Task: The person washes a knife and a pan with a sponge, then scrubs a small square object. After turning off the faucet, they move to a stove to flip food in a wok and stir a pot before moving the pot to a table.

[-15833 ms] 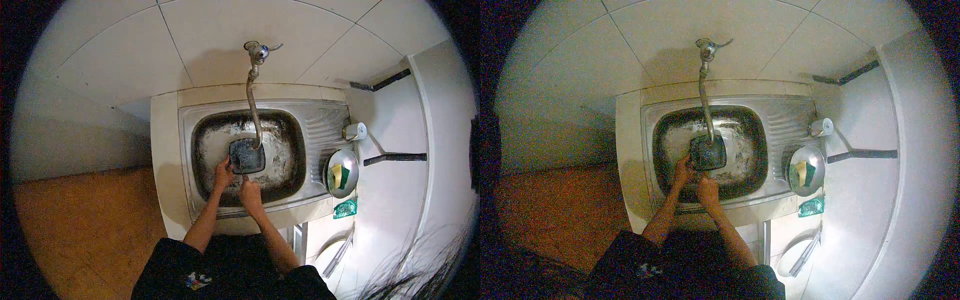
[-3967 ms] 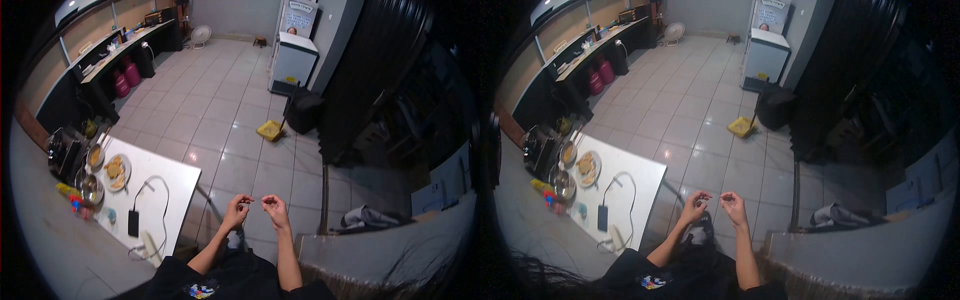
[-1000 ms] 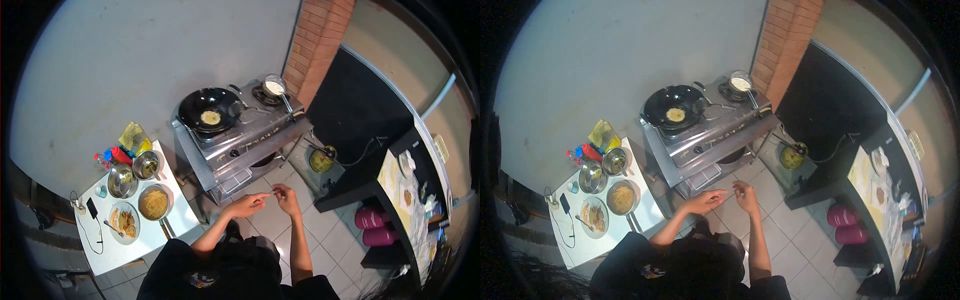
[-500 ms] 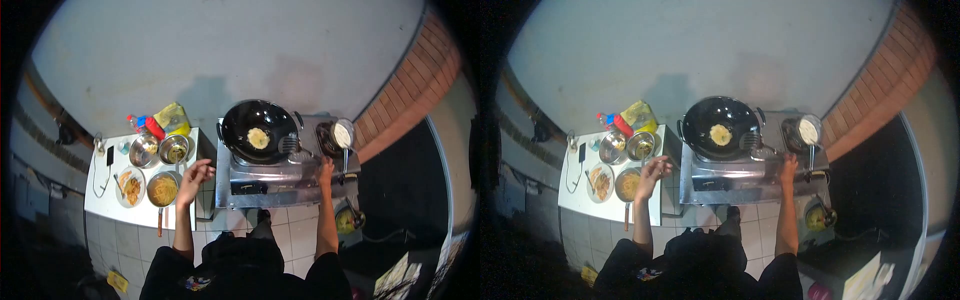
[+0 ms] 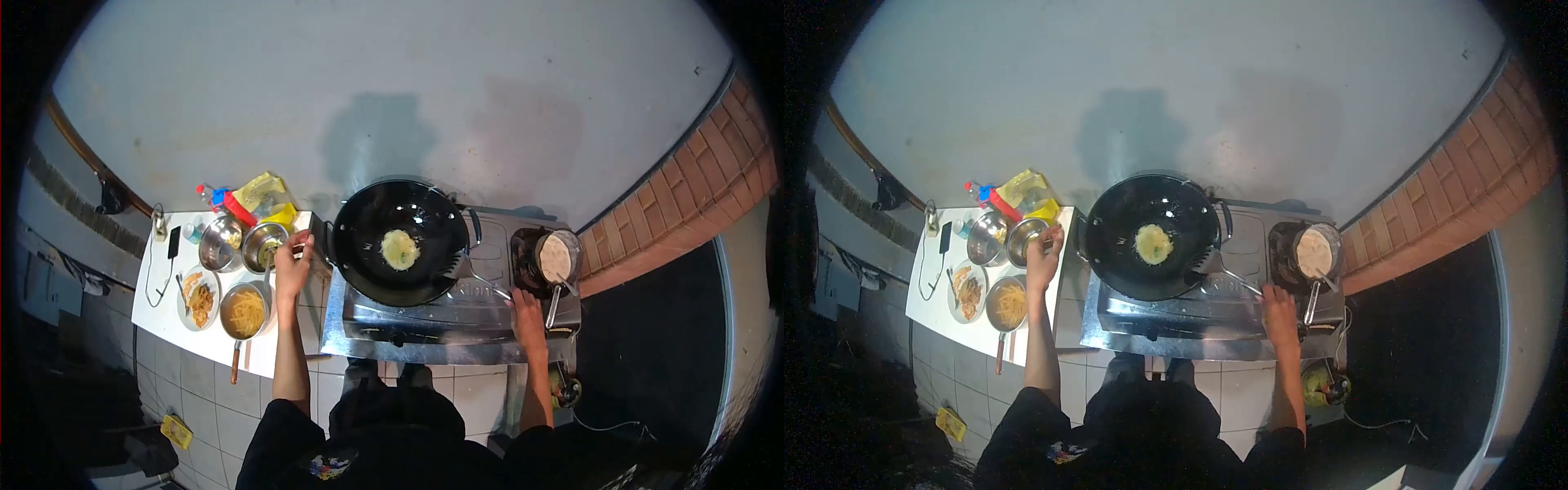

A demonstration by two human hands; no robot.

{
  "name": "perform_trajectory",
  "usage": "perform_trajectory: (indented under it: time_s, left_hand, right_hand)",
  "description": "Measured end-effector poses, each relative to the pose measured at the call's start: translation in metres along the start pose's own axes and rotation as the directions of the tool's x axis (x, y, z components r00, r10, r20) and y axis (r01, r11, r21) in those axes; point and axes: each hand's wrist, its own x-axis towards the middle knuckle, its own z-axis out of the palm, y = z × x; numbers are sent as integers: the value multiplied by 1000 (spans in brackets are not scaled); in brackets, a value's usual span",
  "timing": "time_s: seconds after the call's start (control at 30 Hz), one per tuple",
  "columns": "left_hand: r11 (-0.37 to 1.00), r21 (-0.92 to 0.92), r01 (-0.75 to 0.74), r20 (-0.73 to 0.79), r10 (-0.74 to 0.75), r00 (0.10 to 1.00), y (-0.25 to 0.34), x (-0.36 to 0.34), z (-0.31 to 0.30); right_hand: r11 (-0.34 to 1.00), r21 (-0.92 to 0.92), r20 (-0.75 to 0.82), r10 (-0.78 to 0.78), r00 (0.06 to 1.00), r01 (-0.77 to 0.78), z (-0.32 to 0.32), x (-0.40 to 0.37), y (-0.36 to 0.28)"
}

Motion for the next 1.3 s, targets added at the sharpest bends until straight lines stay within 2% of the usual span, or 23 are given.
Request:
perform_trajectory:
  time_s: [0.07,0.1,0.13,0.2,0.27,0.33,0.37,0.4,0.47,0.5,0.53,0.6,0.63,0.77,0.83,0.9,0.97,1.07,1.13,1.3]
  left_hand:
    - [986,167,19,-31,-14,999,-5,6,5]
    - [981,190,-27,-50,37,998,-11,9,9]
    - [982,186,-30,-45,39,998,-11,12,11]
    - [975,222,15,-10,-13,1000,-8,14,12]
    - [975,222,27,1,-28,1000,4,11,13]
    - [977,209,37,7,-39,999,5,13,17]
    - [985,170,34,-10,-33,999,0,12,19]
    - [990,133,33,-28,-30,999,-4,12,20]
    - [985,163,49,-26,-46,999,2,12,18]
    - [980,191,63,-28,-59,998,5,12,18]
    - [978,198,64,-30,-59,998,5,13,18]
    - [974,208,86,-23,-83,996,3,14,19]
    - [975,210,75,-26,-71,997,5,14,19]
    - [978,188,92,-11,-92,996,6,14,18]
    - [980,177,95,-9,-95,995,7,14,19]
    - [981,168,99,-9,-99,995,3,14,18]
    - [984,176,-13,-2,13,1000,-6,15,19]
    - [984,180,-13,-3,13,1000,-4,14,18]
    - [982,188,-20,0,20,1000,-2,15,18]
    - [975,216,-45,0,46,999,-1,13,16]
  right_hand:
    - [994,68,0,-84,996,84,-31,12,-17]
    - [988,92,-68,-121,990,127,-45,20,-29]
    - [989,88,-70,-116,991,122,-53,28,-37]
    - [957,230,-128,-152,980,178,-60,42,-50]
    - [950,262,-175,-127,976,170,-60,60,-65]
    - [865,471,-270,-46,962,173,-67,80,-83]
    - [893,441,-230,19,973,87,-70,89,-91]
    - [895,438,-228,21,974,84,-66,96,-98]
    - [801,590,-318,121,940,96,-51,110,-109]
    - [762,629,-378,124,917,157,-41,120,-115]
    - [757,634,-376,124,918,157,-37,123,-118]
    - [912,398,-467,103,878,105,-32,129,-129]
    - [942,325,-479,93,873,78,-30,132,-133]
    - [966,252,-508,75,858,65,-21,143,-145]
    - [981,182,-474,33,880,61,-14,148,-144]
    - [980,195,-454,46,890,48,-9,150,-142]
    - [978,206,-434,54,899,41,-6,152,-141]
    - [965,261,-418,83,904,32,-3,152,-139]
    - [942,333,-370,172,913,-43,1,153,-136]
    - [896,442,-340,208,917,-39,9,153,-127]
